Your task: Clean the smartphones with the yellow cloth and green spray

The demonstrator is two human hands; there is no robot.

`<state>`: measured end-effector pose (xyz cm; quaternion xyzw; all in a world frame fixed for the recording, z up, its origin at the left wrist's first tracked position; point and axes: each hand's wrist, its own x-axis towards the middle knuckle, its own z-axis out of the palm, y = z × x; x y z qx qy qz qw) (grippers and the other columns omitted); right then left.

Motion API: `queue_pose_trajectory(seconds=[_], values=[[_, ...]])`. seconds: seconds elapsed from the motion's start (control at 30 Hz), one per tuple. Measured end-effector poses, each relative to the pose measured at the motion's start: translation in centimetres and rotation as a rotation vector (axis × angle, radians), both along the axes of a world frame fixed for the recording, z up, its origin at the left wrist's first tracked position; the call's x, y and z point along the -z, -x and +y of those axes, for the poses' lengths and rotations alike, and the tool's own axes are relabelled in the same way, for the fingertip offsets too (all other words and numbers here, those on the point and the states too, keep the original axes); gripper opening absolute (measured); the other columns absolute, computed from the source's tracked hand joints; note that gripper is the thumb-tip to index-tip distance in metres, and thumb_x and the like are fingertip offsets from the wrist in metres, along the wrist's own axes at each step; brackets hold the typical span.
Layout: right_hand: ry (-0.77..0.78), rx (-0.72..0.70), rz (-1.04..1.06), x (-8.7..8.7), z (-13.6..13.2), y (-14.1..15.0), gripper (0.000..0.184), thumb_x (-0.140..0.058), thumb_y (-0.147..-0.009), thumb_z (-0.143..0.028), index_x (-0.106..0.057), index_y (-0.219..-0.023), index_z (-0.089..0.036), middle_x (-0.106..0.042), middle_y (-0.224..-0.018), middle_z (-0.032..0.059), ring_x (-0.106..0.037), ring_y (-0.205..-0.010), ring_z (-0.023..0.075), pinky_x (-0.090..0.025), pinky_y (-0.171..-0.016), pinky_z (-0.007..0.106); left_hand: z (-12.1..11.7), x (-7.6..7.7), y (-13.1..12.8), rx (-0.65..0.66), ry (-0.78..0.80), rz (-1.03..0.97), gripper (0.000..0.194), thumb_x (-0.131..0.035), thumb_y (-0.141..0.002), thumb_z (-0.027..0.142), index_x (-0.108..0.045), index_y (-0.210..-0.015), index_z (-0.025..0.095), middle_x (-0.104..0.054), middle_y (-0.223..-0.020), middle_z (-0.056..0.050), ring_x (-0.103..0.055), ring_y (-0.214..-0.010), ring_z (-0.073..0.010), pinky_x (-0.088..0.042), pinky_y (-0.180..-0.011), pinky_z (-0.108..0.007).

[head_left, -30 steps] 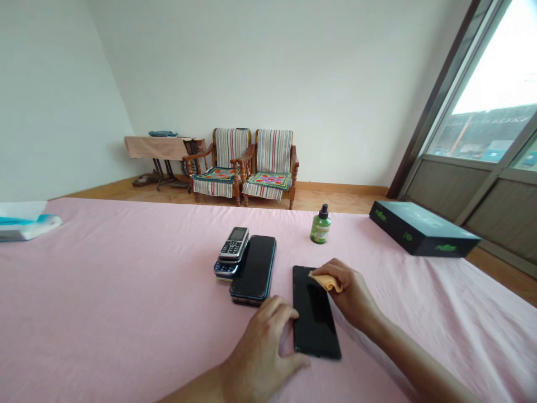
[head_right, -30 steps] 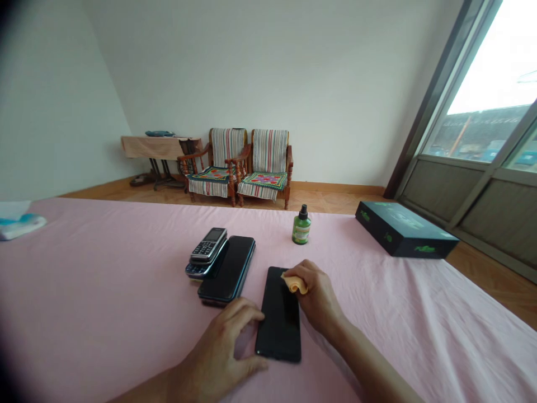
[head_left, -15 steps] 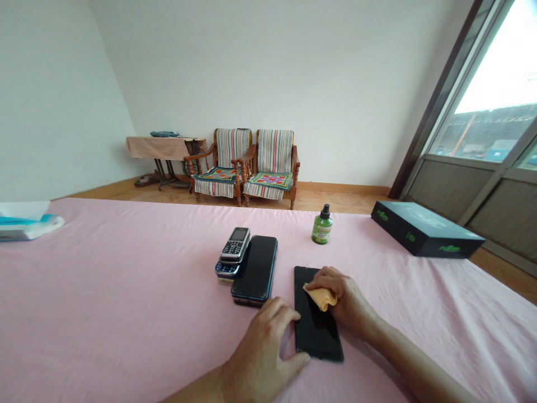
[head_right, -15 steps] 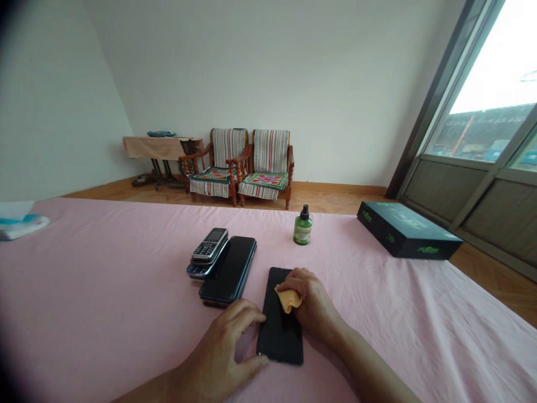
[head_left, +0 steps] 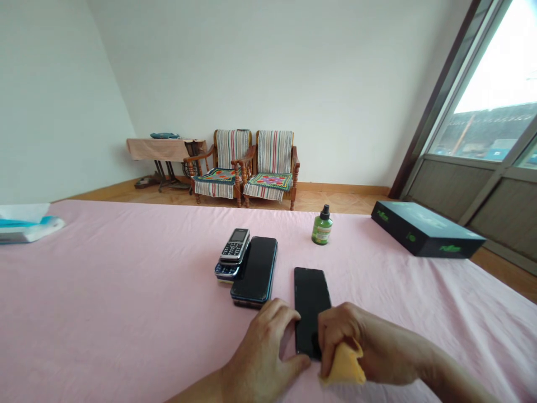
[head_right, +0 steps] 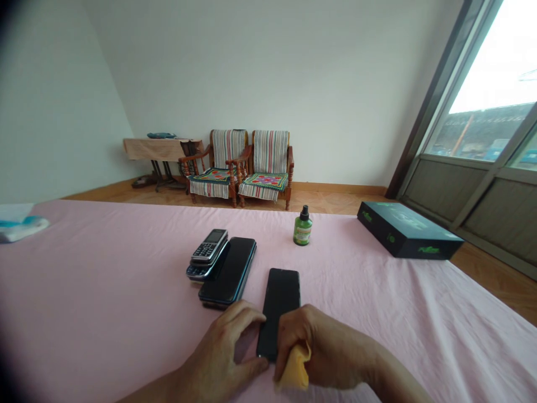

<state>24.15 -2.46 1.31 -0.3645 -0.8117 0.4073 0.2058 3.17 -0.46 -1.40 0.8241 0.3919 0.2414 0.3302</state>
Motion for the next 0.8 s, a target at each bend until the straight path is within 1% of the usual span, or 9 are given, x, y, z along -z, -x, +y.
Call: queue_pose_trajectory(seconds=[0.03, 0.07, 0.17, 0.2, 0.27, 0.37, 0.53, 0.7, 0.8], values=[[-0.021, 0.055, 0.033, 0.2, 0.3, -0.2, 0.029, -0.059, -0.070, 0.000, -0.077, -0.080, -0.021, -0.066, -0.079, 0.0009, -0.061, -0.072, 0.0119, -0.044, -0.062, 0.021, 0.0, 0.0, 0.0, 0.007, -0.008, -0.001, 0.044, -0.080, -0.062, 0.007, -0.065, -0.103, 0.016, -0.062, -0.105, -0.006, -0.057, -0.102, -0.0229, -0.045, -0.092, -0.032], [-0.074, 0.161, 0.073, 0.5, 0.9, -0.5, 0.026, -0.058, -0.072, -0.003, -0.076, -0.081, -0.020, -0.067, -0.080, 0.0017, -0.062, -0.072, 0.0129, -0.045, -0.064, 0.023, 0.0, 0.1, 0.1, 0.014, -0.019, -0.005, 0.045, -0.080, -0.062, 0.007, -0.066, -0.103, 0.016, -0.062, -0.106, -0.006, -0.057, -0.103, -0.0230, -0.045, -0.093, -0.032], [-0.318, 0.602, 0.148, 2.5, 3.1, -1.4, 0.020, -0.056, -0.075, -0.010, -0.073, -0.081, -0.020, -0.068, -0.079, 0.0034, -0.062, -0.071, 0.0159, -0.046, -0.066, 0.028, 0.0, 0.1, 0.1, 0.010, -0.044, -0.014, 0.046, -0.082, -0.060, 0.006, -0.067, -0.102, 0.016, -0.063, -0.112, -0.007, -0.057, -0.107, -0.0241, -0.044, -0.097, -0.034], [-0.373, 0.697, 0.151, 3.2, 3.9, -1.7, 0.020, -0.056, -0.075, -0.012, -0.073, -0.082, -0.020, -0.068, -0.080, 0.0040, -0.063, -0.073, 0.0170, -0.046, -0.067, 0.029, 0.0, 0.2, 0.1, 0.004, -0.049, -0.014, 0.046, -0.082, -0.060, 0.006, -0.067, -0.102, 0.016, -0.063, -0.115, -0.008, -0.057, -0.109, -0.0248, -0.044, -0.099, -0.035], [-0.417, 0.786, 0.147, 4.5, 5.2, -2.2, 0.023, -0.053, -0.073, -0.011, -0.073, -0.081, -0.019, -0.068, -0.081, 0.0049, -0.063, -0.074, 0.0181, -0.047, -0.068, 0.030, -0.1, 0.2, 0.1, -0.002, -0.063, -0.004, 0.045, -0.082, -0.060, 0.007, -0.067, -0.102, 0.016, -0.062, -0.120, -0.009, -0.056, -0.114, -0.0266, -0.043, -0.101, -0.038], [-0.412, 0.793, 0.143, 5.8, 6.2, -2.4, 0.029, -0.049, -0.069, -0.008, -0.073, -0.082, -0.018, -0.067, -0.080, 0.0049, -0.063, -0.073, 0.0174, -0.046, -0.064, 0.029, -0.2, 0.2, 0.0, 0.011, -0.094, 0.020, 0.043, -0.081, -0.062, 0.008, -0.067, -0.102, 0.016, -0.062, -0.123, -0.012, -0.055, -0.116, -0.0286, -0.042, -0.103, -0.042], [-0.390, 0.744, 0.141, 6.4, 6.1, -2.4, 0.037, -0.046, -0.062, -0.003, -0.073, -0.082, -0.019, -0.066, -0.080, 0.0030, -0.062, -0.071, 0.0151, -0.045, -0.062, 0.026, -0.1, 0.3, 0.0, 0.033, -0.123, 0.029, 0.043, -0.081, -0.063, 0.010, -0.067, -0.103, 0.016, -0.063, -0.122, -0.013, -0.056, -0.116, -0.0299, -0.044, -0.102, -0.045], [-0.358, 0.651, 0.149, 5.9, 5.6, -3.0, 0.032, -0.051, -0.060, -0.002, -0.073, -0.076, -0.019, -0.063, -0.077, 0.0012, -0.060, -0.067, 0.0133, -0.044, -0.060, 0.024, 0.0, 0.4, 0.1, 0.048, -0.139, 0.043, 0.043, -0.081, -0.066, 0.010, -0.066, -0.105, 0.014, -0.062, -0.123, -0.014, -0.055, -0.117, -0.0294, -0.044, -0.103, -0.044], [-0.329, 0.563, 0.135, 5.2, 4.9, -3.5, 0.023, -0.057, -0.066, -0.005, -0.073, -0.074, -0.019, -0.063, -0.077, 0.0022, -0.061, -0.067, 0.0137, -0.045, -0.062, 0.025, 0.0, 0.3, 0.1, 0.051, -0.135, 0.048, 0.042, -0.081, -0.065, 0.011, -0.067, -0.104, 0.013, -0.063, -0.123, -0.014, -0.055, -0.117, -0.0294, -0.044, -0.103, -0.044]])
